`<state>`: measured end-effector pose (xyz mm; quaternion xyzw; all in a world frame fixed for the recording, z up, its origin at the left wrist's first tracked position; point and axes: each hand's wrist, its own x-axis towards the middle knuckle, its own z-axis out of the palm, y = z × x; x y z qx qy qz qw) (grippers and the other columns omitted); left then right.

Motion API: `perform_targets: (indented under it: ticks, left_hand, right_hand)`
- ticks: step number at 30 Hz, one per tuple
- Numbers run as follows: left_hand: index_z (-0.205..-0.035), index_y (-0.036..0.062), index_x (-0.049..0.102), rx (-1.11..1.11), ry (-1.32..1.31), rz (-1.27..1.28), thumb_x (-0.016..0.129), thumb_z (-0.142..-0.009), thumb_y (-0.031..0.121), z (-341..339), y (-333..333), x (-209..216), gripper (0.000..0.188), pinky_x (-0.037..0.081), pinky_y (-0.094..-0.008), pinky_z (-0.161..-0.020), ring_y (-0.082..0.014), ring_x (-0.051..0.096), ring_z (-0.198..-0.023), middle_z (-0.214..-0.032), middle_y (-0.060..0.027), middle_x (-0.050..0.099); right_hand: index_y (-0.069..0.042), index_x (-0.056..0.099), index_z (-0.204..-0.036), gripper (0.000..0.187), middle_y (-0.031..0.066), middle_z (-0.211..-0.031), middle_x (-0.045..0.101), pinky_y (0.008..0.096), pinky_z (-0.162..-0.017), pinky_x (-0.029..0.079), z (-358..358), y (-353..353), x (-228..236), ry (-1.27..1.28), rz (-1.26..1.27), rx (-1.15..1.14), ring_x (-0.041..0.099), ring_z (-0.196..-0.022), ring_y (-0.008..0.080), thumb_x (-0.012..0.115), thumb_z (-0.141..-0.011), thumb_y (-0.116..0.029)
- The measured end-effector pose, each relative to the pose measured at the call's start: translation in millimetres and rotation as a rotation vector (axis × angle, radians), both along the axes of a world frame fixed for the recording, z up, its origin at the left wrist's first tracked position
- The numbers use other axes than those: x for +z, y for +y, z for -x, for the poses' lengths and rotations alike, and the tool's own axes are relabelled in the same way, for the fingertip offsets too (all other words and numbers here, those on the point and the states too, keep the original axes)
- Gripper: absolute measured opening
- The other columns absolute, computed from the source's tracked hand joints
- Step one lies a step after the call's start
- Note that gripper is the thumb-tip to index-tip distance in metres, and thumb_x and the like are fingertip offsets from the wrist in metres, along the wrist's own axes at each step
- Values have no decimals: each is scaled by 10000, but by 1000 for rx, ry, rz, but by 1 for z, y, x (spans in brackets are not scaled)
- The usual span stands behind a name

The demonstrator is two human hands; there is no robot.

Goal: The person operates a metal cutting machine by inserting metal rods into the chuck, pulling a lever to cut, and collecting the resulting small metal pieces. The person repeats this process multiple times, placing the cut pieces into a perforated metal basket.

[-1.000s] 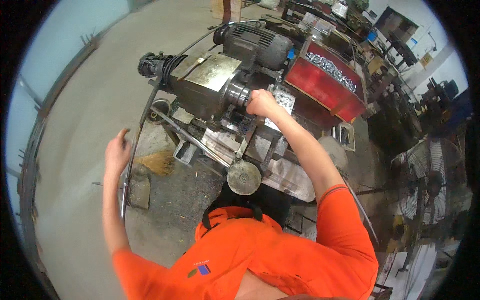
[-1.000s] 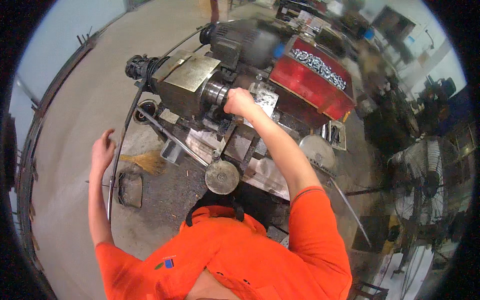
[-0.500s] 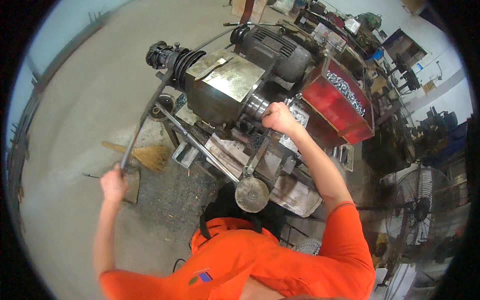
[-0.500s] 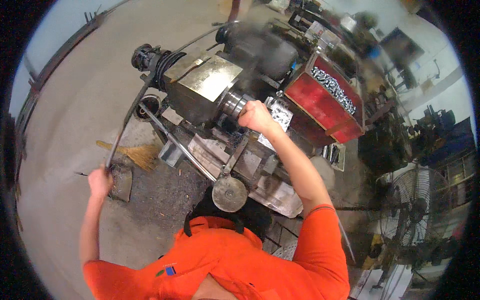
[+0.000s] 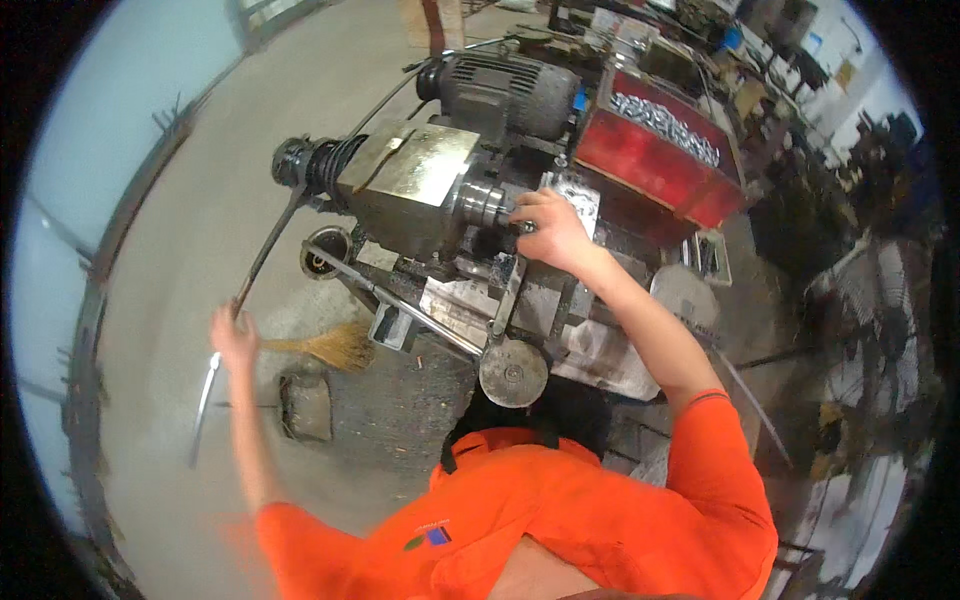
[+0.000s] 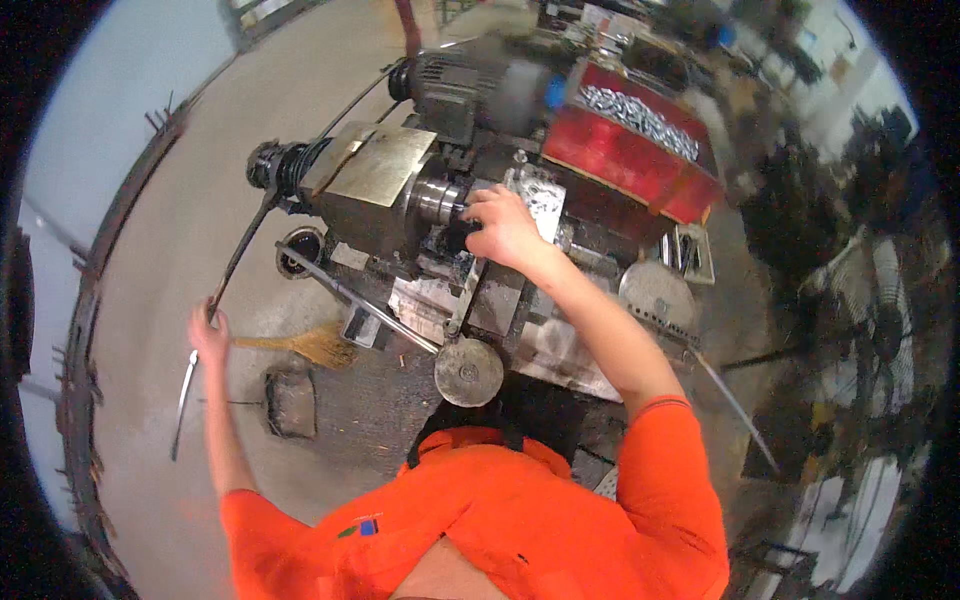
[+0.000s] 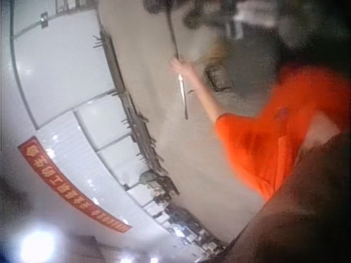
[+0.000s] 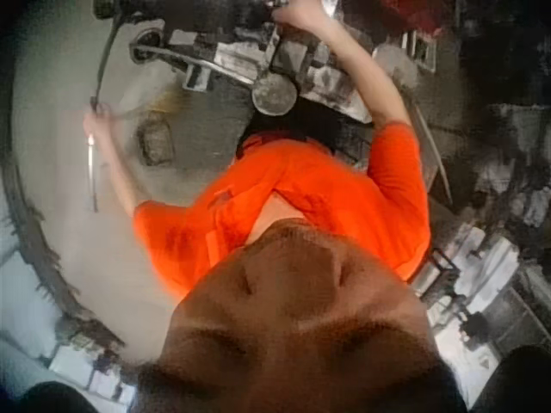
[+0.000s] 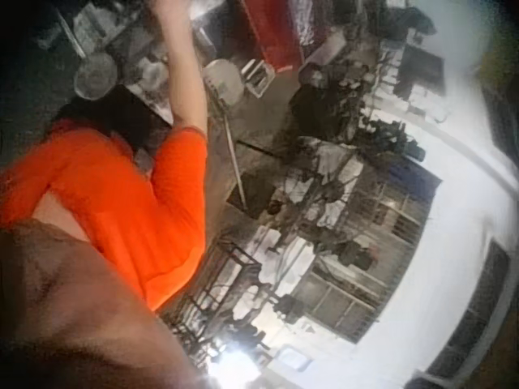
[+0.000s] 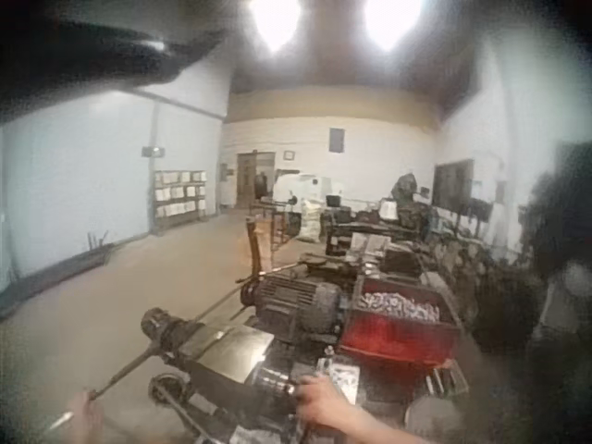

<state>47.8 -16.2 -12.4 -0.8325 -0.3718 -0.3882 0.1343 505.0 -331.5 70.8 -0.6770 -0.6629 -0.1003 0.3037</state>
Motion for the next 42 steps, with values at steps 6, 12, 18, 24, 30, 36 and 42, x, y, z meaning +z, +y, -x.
perform_targets:
  ticks: [6, 12, 18, 24, 30, 36, 42]
  left_hand:
    - [-1122, -1, 562, 51, 386, 1118, 624, -753, 391, -97, -67, -185, 543, 456, -425, -843, -378, 567, -1018, -1082, -248, 586]
    - [-962, 170, 616, -150, 1108, 528, 642, -743, 278, -150, -41, -171, 246, 510, -404, -680, -264, 649, -824, -909, -67, 663]
    - [-1067, 175, 604, -84, 688, 689, 670, -738, 351, -122, -49, -157, 379, 503, -416, -706, -297, 635, -847, -884, -120, 663]
    - [-1080, -14, 566, -181, -240, 1348, 617, -828, 359, -114, -26, -105, 453, 518, -338, -508, -246, 633, -589, -774, -171, 647]
    - [-924, -69, 547, -119, -571, 1402, 619, -830, 364, -175, -74, -45, 449, 516, -296, -473, -197, 594, -526, -666, -105, 584]
    - [-973, -51, 480, -283, -689, 1351, 538, -847, 221, -193, -78, -58, 306, 524, -328, -483, -210, 595, -564, -719, -76, 555]
    - [-1014, -45, 463, -313, -610, 1334, 520, -857, 240, -187, -70, -65, 330, 519, -330, -464, -211, 589, -541, -729, -86, 561]
  right_hand:
    - [-41, 643, -833, 302, 134, -1005, 612, 385, -769, 463, -3, -145, 13, 145, -9, -268, 547, -892, 321, 624, -548, -140]
    - [-18, 664, -839, 310, 149, -943, 630, 370, -795, 459, -19, -304, -16, 204, 181, -726, 570, -908, 331, 617, -551, -121]
    - [-72, 560, -1163, 553, 182, -1139, 575, 392, -905, 434, -67, -485, -84, 183, 768, -1466, 543, -1045, 342, 683, -636, -187]
    - [-26, 613, -937, 311, 205, -952, 630, 426, -804, 478, -21, -564, -150, 161, 882, -1698, 597, -907, 365, 557, -729, -251]
    - [-41, 607, -869, 373, 177, -798, 624, 455, -690, 490, 114, -508, -151, 375, 694, -1531, 607, -754, 375, 645, -580, -273]
    - [2, 606, -868, 322, 98, -710, 551, 292, -608, 414, 195, -443, -185, 1158, 17, -1323, 513, -673, 180, 603, -600, -178]
    - [21, 598, -901, 334, 5, -708, 511, 263, -550, 378, 208, -406, -165, 1120, -131, -1208, 464, -627, 123, 564, -603, -125]
